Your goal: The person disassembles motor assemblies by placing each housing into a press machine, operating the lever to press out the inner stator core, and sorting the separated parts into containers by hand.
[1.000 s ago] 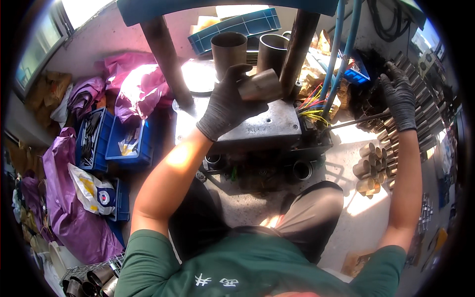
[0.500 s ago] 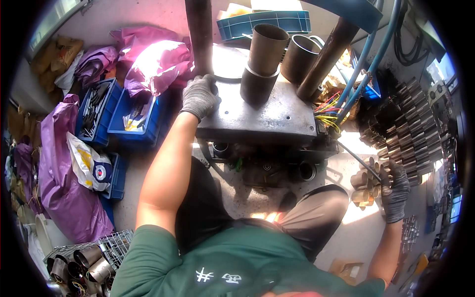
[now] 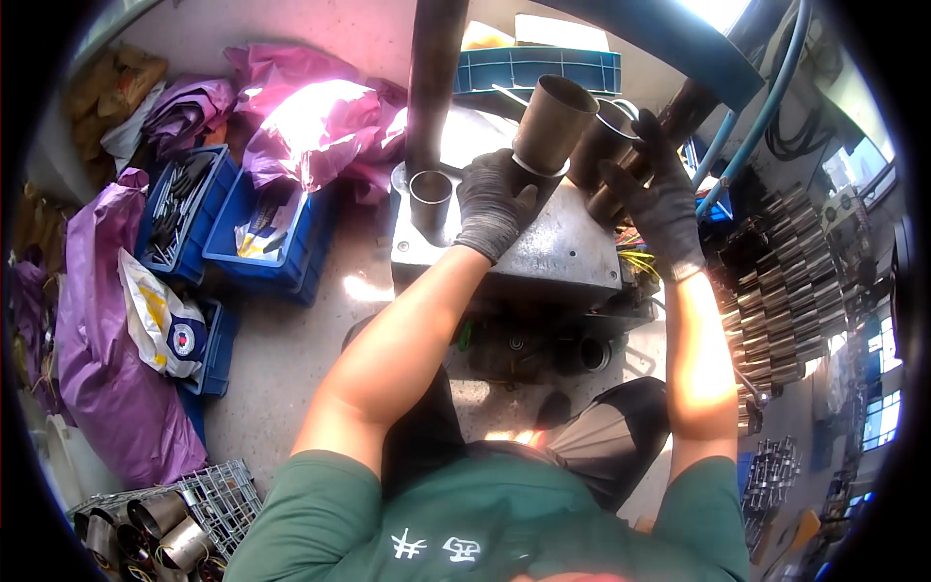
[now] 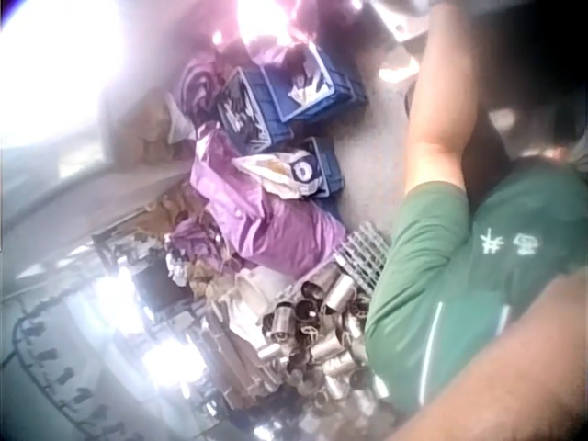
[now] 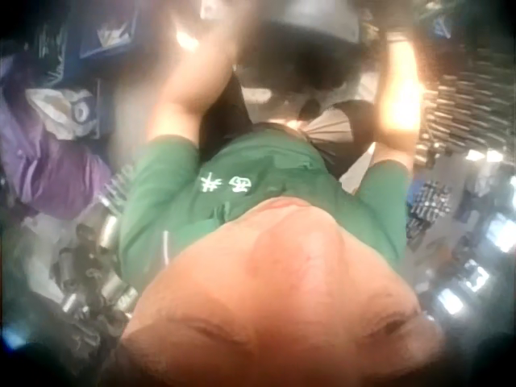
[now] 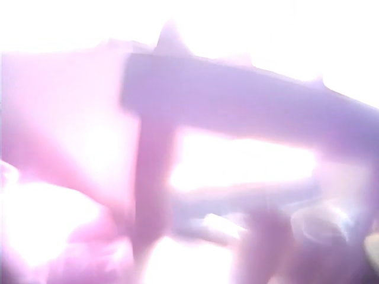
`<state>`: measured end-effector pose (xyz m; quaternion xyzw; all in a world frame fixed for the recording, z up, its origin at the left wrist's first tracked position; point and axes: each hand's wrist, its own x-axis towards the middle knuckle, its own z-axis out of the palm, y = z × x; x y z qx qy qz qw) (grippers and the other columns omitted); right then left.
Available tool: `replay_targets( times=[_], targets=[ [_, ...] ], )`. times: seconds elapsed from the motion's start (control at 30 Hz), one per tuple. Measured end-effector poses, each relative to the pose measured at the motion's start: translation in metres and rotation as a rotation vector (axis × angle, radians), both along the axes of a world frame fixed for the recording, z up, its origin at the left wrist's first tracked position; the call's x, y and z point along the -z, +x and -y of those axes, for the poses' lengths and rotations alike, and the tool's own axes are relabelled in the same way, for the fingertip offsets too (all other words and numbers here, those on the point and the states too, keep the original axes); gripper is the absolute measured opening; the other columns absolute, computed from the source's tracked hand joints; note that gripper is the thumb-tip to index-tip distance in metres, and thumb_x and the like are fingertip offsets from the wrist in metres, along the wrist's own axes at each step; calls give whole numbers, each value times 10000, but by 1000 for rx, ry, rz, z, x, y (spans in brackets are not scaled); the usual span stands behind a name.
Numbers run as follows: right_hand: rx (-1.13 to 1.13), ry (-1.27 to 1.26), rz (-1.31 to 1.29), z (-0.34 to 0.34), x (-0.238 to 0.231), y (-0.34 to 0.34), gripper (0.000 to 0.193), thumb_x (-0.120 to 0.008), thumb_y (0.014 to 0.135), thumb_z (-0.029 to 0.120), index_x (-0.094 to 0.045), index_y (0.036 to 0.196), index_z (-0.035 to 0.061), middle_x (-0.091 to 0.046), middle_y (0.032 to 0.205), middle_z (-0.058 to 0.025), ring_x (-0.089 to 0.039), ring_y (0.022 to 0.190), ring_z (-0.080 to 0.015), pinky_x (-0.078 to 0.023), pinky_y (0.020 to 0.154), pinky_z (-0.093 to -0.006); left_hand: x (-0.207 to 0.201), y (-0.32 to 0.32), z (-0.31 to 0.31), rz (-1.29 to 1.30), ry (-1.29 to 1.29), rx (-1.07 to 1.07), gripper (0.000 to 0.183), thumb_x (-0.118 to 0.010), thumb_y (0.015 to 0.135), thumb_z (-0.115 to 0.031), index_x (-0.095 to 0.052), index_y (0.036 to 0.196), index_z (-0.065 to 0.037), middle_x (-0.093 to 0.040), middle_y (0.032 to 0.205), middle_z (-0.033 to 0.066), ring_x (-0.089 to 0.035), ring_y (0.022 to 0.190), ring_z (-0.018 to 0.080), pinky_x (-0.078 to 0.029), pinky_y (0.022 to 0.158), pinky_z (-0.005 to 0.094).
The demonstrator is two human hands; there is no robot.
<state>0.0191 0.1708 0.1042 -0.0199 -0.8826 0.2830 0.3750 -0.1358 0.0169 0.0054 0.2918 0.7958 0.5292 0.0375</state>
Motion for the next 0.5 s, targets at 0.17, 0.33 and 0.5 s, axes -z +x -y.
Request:
replay_targets(
  times=[0.17,0.33,0.5],
  targets=[
    [281,151,154,-37,-1,-125,1267,-955,665,596,-284,1612,89,-630,1363,-273,-631,1285,-401,-509,1104,-447,10,1,-23,-84,322,-209,566,-918,723,-327,-685,1139,-21,-718,1108,198,-686,1073,401,-567,946,477],
    [354,39,415,-39,-16,-147,1300,-987,687,499,-232,1655,74,-540,1487,-288,-571,1378,-390,-461,1158,-416,22,-13,-35,-226,444,-269,601,-934,704,-345,-688,1155,-32,-727,1070,205,-697,1046,390,-567,928,481],
    [219,-9,292,-50,-7,-154,1124,-1002,707,377,-402,1598,47,-666,1310,-191,-633,1263,-306,-500,1103,-399,15,-16,-26,-150,362,-117,572,-930,706,-329,-715,1145,-31,-749,1024,207,-723,993,394,-580,898,481]
  ],
)
